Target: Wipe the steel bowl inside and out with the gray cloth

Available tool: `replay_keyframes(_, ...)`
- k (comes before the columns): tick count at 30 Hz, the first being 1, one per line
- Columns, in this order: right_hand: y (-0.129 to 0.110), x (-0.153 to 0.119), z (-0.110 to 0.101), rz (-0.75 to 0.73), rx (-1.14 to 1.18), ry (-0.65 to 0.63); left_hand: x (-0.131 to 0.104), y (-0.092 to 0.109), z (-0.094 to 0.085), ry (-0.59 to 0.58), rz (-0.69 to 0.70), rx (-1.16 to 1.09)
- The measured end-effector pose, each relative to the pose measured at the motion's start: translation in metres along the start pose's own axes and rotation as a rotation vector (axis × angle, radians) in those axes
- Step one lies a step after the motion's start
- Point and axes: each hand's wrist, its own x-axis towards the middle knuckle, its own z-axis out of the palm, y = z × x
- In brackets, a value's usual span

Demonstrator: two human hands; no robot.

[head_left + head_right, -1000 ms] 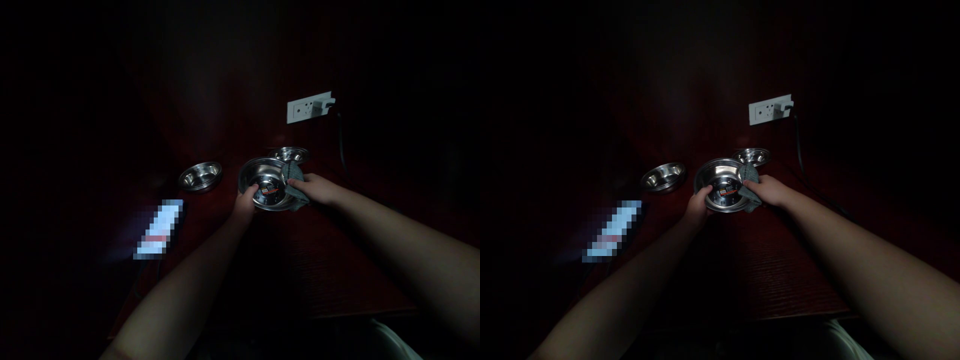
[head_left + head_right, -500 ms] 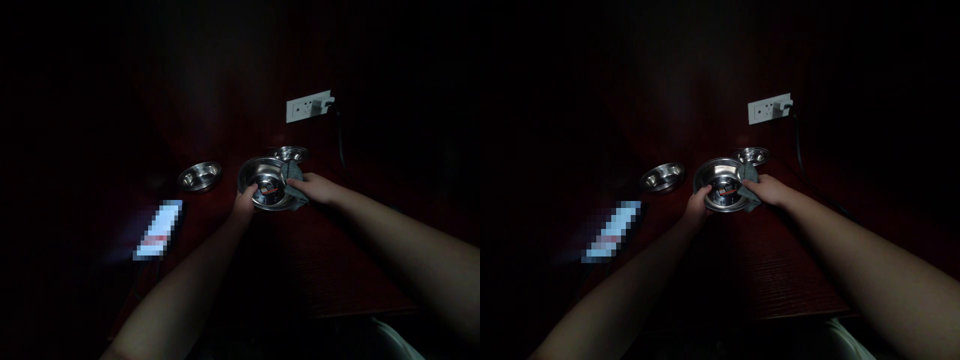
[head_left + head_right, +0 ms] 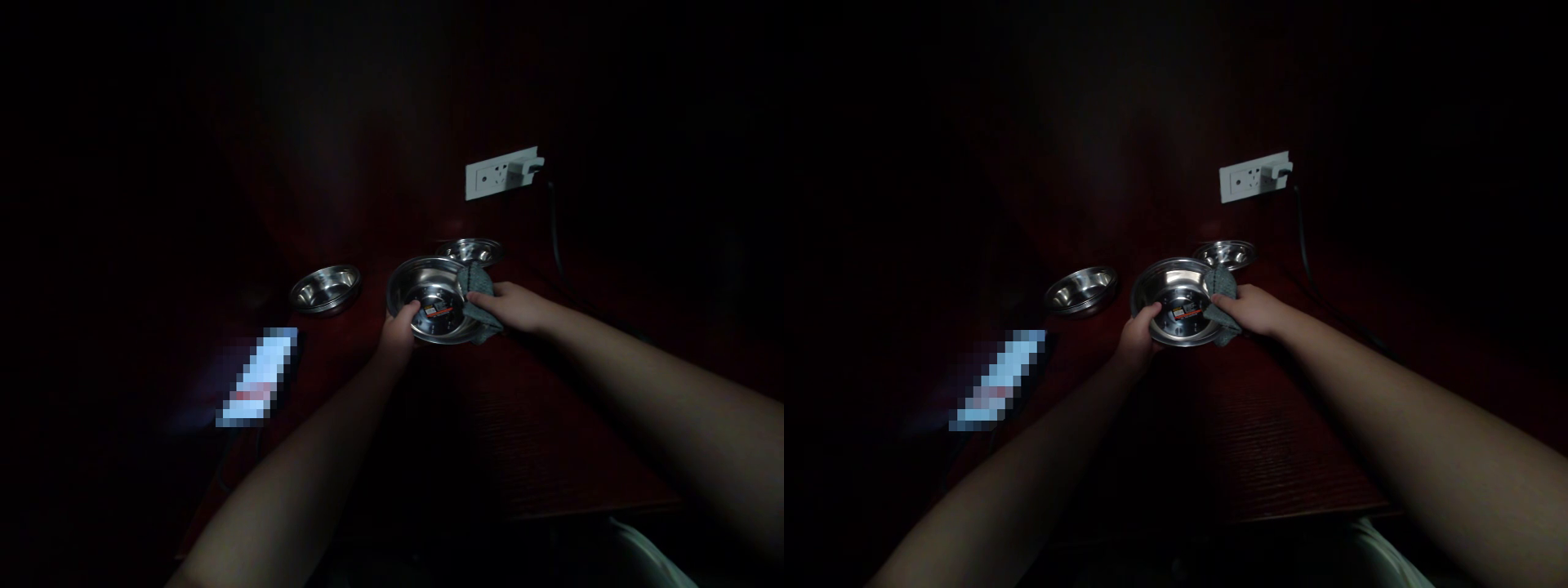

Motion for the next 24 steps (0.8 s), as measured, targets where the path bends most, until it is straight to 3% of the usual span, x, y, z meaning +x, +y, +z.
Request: replay_keyframes(24, 0.006, 0.0048, 0.0, -0.02, -0.007, -0.024, -0.0013, 0.0021, 0.0029, 0.009, -0.006, -0.024)
